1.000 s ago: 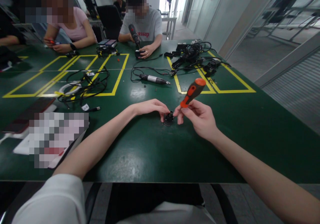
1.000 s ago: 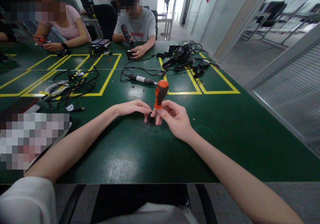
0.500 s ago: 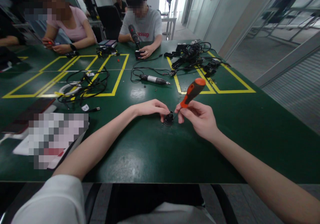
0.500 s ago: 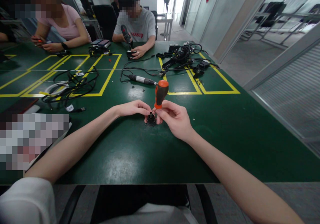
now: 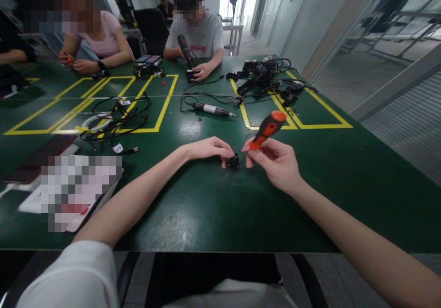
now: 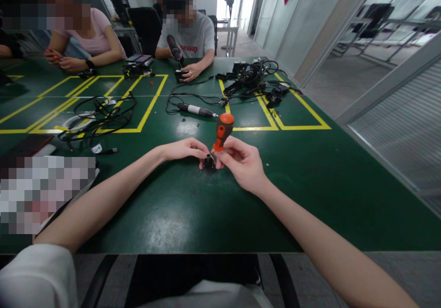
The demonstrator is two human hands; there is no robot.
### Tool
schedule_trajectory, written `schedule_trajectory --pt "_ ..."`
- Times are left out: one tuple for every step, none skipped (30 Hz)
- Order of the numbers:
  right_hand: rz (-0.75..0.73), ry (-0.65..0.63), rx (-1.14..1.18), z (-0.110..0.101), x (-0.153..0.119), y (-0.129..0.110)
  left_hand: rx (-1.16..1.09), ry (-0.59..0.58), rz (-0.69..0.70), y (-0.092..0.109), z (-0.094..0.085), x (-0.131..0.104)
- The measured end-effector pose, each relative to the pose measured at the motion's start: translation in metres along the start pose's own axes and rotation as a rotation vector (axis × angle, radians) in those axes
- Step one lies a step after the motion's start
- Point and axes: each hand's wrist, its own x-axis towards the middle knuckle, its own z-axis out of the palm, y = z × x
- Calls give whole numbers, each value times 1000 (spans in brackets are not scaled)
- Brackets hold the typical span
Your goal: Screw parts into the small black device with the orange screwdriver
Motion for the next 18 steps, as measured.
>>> schedule_trajectory --pt "3 1 4 0 0 0 -1 3 0 0 0 0" --pt "10 2 12 0 0 0 0 5 -1 0 0 0" --pt "16 2 24 1 0 1 2 7 -2 0 0 0" --pt "16 1 40 1 0 2 4 7 -3 0 0 0" --pt "9 0 59 1 0 3 6 7 -2 0 0 0" --pt "-2 0 78 2 -1 4 6 4 0 0 0 0" --pt "-14 3 94 2 -1 4 6 2 3 1 0 0" --pt "-21 8 100 2 -1 4 5 1 7 1 0 0" --pt "-22 14 95 2 -2 4 4 1 9 1 0 0" --pt "-18 19 80 2 -2 3 4 1 11 1 0 0" --pt "-10 22 59 2 -2 3 4 2 11 1 0 0" --pt "-3 24 38 2 -2 2 4 1 10 1 0 0" --pt "1 26 21 1 -1 1 3 0 9 1 0 0" --pt "3 27 10 1 -1 1 1 -1 7 1 0 0" --pt "6 27 6 1 -1 1 -2 -1 6 1 1 0" --pt "10 28 6 1 0 1 -5 -1 7 0 1 0" --pt "16 26 11 1 0 1 -7 -1 9 0 1 0" --pt "22 20 18 1 0 1 -7 0 11 0 1 0"
